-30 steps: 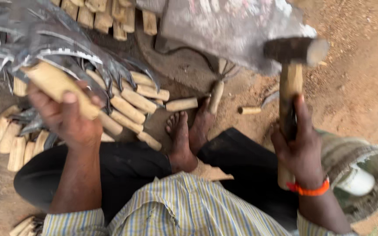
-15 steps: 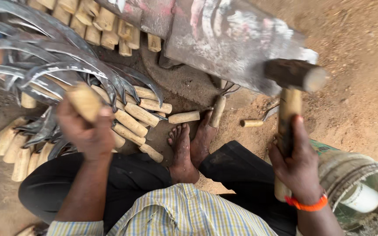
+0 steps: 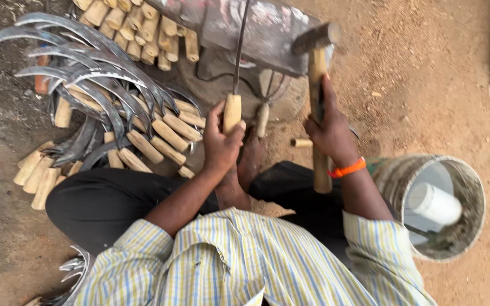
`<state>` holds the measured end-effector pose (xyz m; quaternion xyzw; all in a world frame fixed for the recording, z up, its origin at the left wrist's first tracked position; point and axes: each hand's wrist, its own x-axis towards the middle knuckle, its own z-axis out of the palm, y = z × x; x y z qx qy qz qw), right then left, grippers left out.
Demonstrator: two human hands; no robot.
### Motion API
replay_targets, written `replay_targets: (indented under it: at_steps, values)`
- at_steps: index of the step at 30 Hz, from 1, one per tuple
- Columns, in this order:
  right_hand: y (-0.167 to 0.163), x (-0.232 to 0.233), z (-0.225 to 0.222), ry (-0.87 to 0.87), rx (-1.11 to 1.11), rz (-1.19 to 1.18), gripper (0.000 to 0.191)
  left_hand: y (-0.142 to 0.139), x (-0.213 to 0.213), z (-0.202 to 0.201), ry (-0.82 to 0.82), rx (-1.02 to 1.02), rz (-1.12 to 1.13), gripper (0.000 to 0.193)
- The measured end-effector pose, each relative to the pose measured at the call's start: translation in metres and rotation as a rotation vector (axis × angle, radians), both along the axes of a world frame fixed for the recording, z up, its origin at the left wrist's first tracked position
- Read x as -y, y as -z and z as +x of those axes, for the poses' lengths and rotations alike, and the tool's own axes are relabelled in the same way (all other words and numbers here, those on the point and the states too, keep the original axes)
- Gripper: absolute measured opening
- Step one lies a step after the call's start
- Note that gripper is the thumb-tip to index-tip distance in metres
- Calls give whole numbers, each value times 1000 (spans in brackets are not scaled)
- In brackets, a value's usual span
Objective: The person sits on the ground and repeatedly inserts wooden handles into the eye of curved metal blades. They use a hammer to strike the top of the handle, securing it into the blade. The person picks up handles and blades from piles on the ground and places the assembled tools aside.
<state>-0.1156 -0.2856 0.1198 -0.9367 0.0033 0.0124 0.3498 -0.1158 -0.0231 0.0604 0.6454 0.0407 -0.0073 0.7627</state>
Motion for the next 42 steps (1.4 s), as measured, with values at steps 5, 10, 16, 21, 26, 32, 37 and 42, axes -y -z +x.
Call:
replay_targets:
  at_steps: [5,10,16,21,26,32,37,42]
  values:
    - [20,5,0,6,147,39,102,5,10,-5,4,-64,-32,58]
    - [30,2,0,76,32,-6,102,9,16,-4,27,-3,-110,57]
    - [2,-18,-6,-72,252,68,101,25,-2,-11,107,-336,-631,48]
    - [-41,-22,-8,-47,251,162,96,54,-50,-60,401,-616,-1094,43]
    - [-44,-33,27,-175,471,281,92,68,-64,-80,425,-631,-1104,48]
    - [-31,-38,41,-213,254,-43,99,56,-64,-69,420,-629,-1065,48]
    - [-27,-32,33,-120,338,-70,90,52,-66,-64,433,-624,-1062,47]
    - [-26,-38,41,-227,332,-79,92,53,-72,-70,459,-650,-1050,42]
